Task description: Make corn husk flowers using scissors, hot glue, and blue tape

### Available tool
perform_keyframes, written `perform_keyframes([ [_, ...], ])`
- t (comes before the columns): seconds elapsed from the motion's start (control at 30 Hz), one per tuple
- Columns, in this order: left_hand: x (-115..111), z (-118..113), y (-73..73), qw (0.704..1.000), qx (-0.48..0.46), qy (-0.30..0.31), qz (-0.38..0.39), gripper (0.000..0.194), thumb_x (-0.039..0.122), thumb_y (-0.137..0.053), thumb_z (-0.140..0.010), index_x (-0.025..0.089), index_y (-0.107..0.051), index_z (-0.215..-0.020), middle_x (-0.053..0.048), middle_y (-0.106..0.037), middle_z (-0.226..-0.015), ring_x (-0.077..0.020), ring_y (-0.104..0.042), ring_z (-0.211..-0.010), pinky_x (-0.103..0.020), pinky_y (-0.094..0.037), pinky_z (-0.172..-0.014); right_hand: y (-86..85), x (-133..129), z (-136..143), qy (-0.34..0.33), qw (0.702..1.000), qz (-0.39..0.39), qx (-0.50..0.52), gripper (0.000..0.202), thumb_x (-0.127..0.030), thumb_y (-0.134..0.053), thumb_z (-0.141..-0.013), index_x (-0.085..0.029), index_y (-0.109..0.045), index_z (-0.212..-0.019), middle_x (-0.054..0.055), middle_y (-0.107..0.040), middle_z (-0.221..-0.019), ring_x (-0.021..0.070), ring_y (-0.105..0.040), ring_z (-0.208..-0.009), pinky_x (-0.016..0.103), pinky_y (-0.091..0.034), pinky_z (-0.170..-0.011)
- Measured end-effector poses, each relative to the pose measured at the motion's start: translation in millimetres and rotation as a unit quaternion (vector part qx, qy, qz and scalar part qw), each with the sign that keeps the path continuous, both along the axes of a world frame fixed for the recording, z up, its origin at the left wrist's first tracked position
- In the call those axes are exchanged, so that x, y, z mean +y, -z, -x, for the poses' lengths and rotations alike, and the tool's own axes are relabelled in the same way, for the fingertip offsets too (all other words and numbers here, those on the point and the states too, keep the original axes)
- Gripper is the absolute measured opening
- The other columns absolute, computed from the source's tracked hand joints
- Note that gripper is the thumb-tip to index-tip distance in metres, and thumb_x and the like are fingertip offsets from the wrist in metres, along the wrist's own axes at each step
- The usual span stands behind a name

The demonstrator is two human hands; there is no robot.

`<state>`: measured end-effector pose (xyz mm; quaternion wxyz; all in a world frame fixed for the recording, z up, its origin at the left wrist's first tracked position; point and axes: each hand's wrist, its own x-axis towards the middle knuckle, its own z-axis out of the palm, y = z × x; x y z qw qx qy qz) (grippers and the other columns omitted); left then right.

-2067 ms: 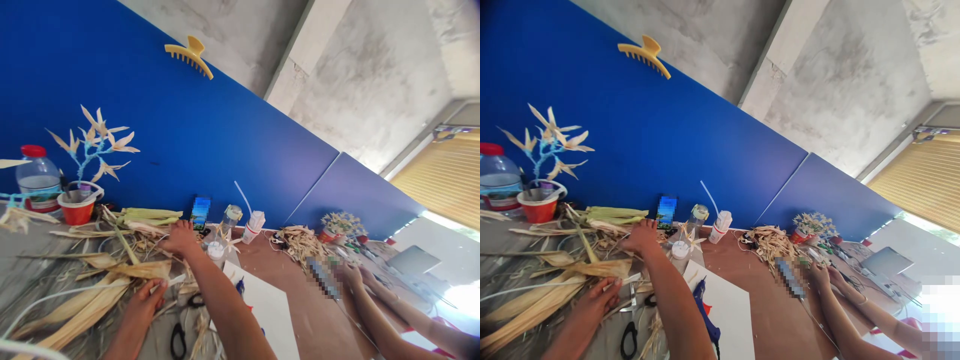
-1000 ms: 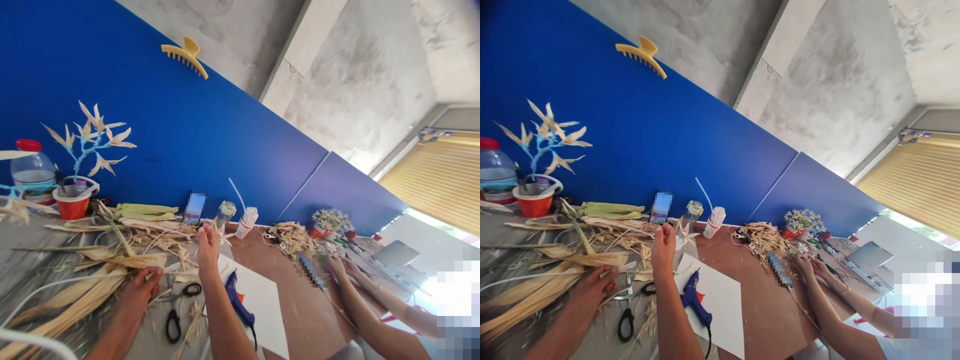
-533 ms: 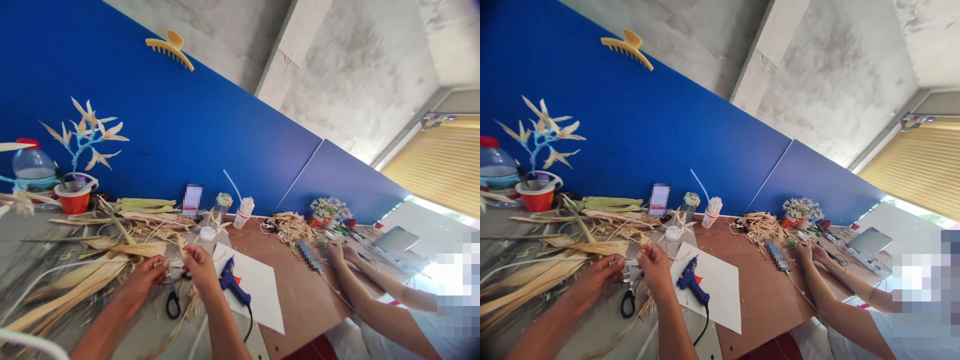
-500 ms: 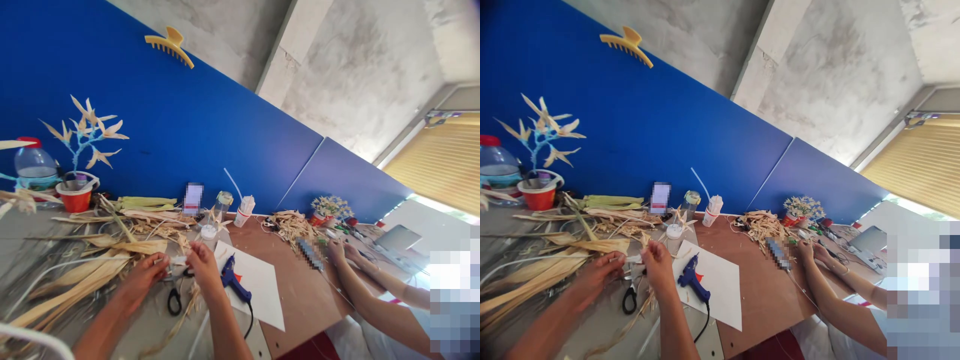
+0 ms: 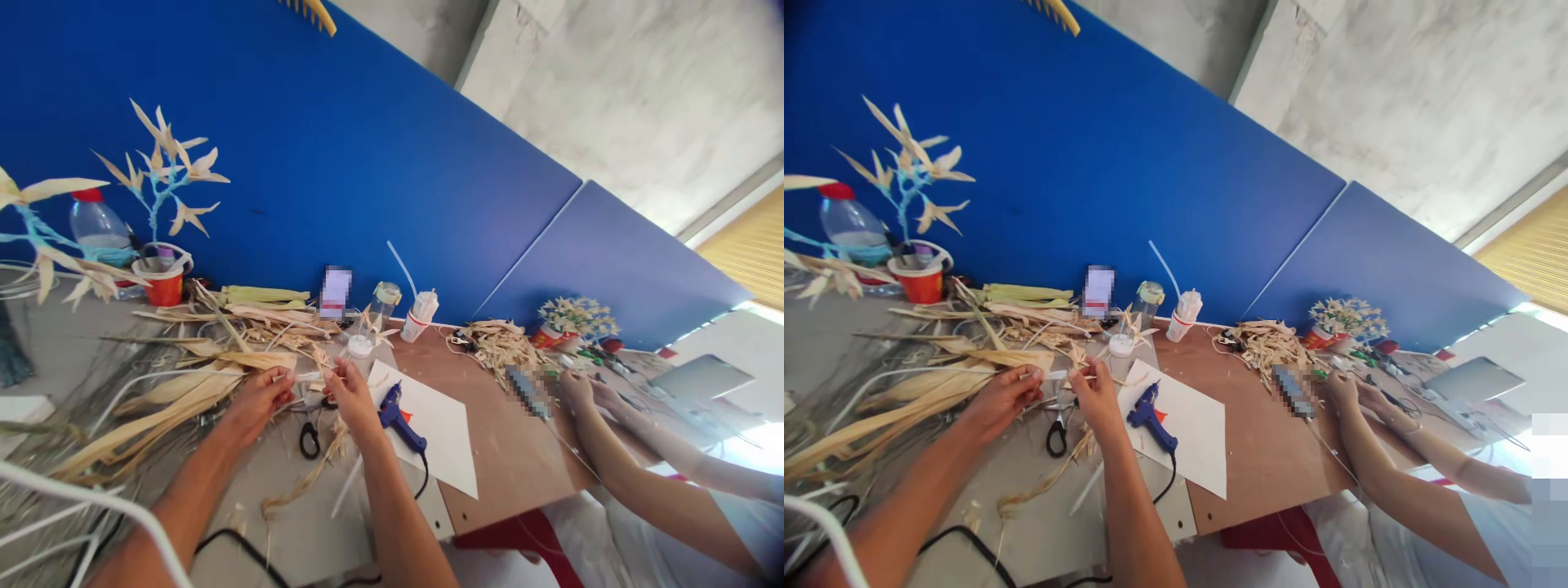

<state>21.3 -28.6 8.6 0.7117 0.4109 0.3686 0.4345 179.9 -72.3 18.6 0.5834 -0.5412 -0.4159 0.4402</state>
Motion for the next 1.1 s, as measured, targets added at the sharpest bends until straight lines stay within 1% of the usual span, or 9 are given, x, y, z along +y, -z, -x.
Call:
perform_keyframes([
  [0.2,-1,-3,1.1,0.998,0.056,0.023,-0.026,0.032,0.044,-0.078,-0.059,0.016,-0.063,-0.065,0.002,-0.057,-0.062,-0.0117,-0.048,-0.059,-0.024,-0.039,-0.059,10.9,10,5,-0.074,0.997,-0.028,-0.009,0.042,-0.026,-0.066,-0.065,-0.019,-0.057,-0.105,-0.002,-0.055,-0.075,0.0108,-0.050,-0.061,0.025,-0.040,-0.059],
  [0.4,-4,-5,-3.6,0.998,0.049,0.035,-0.019,0.031,0.042,-0.080,-0.058,0.016,-0.064,-0.066,0.001,-0.060,-0.063,-0.0130,-0.052,-0.059,-0.026,-0.041,-0.059,14.3,8,8,-0.062,0.998,-0.025,-0.008,0.031,-0.022,-0.058,-0.067,-0.018,-0.063,-0.097,-0.006,-0.052,-0.062,0.0094,-0.044,-0.053,0.023,-0.036,-0.054],
  [0.5,-4,-6,-2.0,1.000,0.014,0.011,-0.003,0.029,0.039,-0.080,-0.060,0.016,-0.063,-0.066,0.003,-0.056,-0.057,-0.0106,-0.049,-0.054,-0.024,-0.042,-0.058,16.7,9,13,-0.054,0.998,-0.017,0.002,0.026,-0.024,-0.058,-0.067,-0.018,-0.065,-0.091,-0.005,-0.052,-0.058,0.0097,-0.043,-0.051,0.023,-0.036,-0.053],
  [0.6,-3,-5,-0.4,0.999,-0.039,-0.019,0.017,0.026,0.034,-0.081,-0.061,0.016,-0.061,-0.064,0.005,-0.053,-0.054,-0.0093,-0.050,-0.053,-0.024,-0.046,-0.061,17.9,8,18,-0.054,0.997,-0.025,-0.040,0.015,-0.026,-0.057,-0.069,-0.018,-0.067,-0.078,-0.003,-0.055,-0.059,0.0107,-0.044,-0.053,0.023,-0.036,-0.053],
  [0.73,-1,-3,-1.3,0.994,-0.071,-0.072,0.044,0.025,0.028,-0.082,-0.059,0.016,-0.065,-0.071,0.000,-0.068,-0.074,-0.0115,-0.059,-0.062,-0.026,-0.050,-0.067,13.0,4,10,-0.034,0.994,-0.057,-0.092,0.017,-0.025,-0.057,-0.071,-0.018,-0.068,-0.083,-0.001,-0.059,-0.067,0.0125,-0.048,-0.060,0.025,-0.040,-0.059],
  [0.8,1,-2,-0.5,0.993,-0.075,-0.085,0.043,0.023,0.030,-0.081,-0.061,0.017,-0.066,-0.072,-0.001,-0.069,-0.075,-0.0116,-0.059,-0.062,-0.027,-0.051,-0.068,9.9,3,-1,-0.010,0.990,-0.055,-0.132,0.020,-0.024,-0.058,-0.072,-0.018,-0.069,-0.088,0.000,-0.060,-0.071,0.0136,-0.051,-0.062,0.026,-0.042,-0.062],
  [0.93,6,-1,7.3,0.994,-0.039,-0.099,0.005,0.026,0.037,-0.079,-0.062,0.017,-0.064,-0.067,0.003,-0.062,-0.057,-0.0098,-0.053,-0.052,-0.027,-0.049,-0.064,8.5,-1,-24,-0.015,0.953,-0.019,-0.302,0.020,-0.017,-0.057,-0.073,-0.019,-0.071,-0.087,0.005,-0.067,-0.081,0.0169,-0.058,-0.072,0.029,-0.045,-0.071],
  [1.03,8,-2,13.0,0.993,0.000,-0.115,-0.037,0.031,0.043,-0.079,-0.060,0.018,-0.061,-0.066,0.004,-0.058,-0.052,-0.0109,-0.051,-0.049,-0.027,-0.046,-0.059,9.0,-5,-31,-0.047,0.904,0.023,-0.425,0.021,-0.010,-0.055,-0.073,-0.019,-0.072,-0.081,0.007,-0.070,-0.085,0.0185,-0.062,-0.079,0.028,-0.044,-0.074],
  [1.1,7,-2,13.1,0.993,0.022,-0.105,-0.054,0.033,0.045,-0.077,-0.061,0.018,-0.060,-0.066,0.004,-0.057,-0.050,-0.0116,-0.051,-0.048,-0.026,-0.044,-0.056,8.1,-7,-30,-0.066,0.866,0.049,-0.494,0.021,-0.010,-0.056,-0.073,-0.019,-0.073,-0.081,0.007,-0.071,-0.085,0.0194,-0.062,-0.081,0.028,-0.042,-0.074],
])
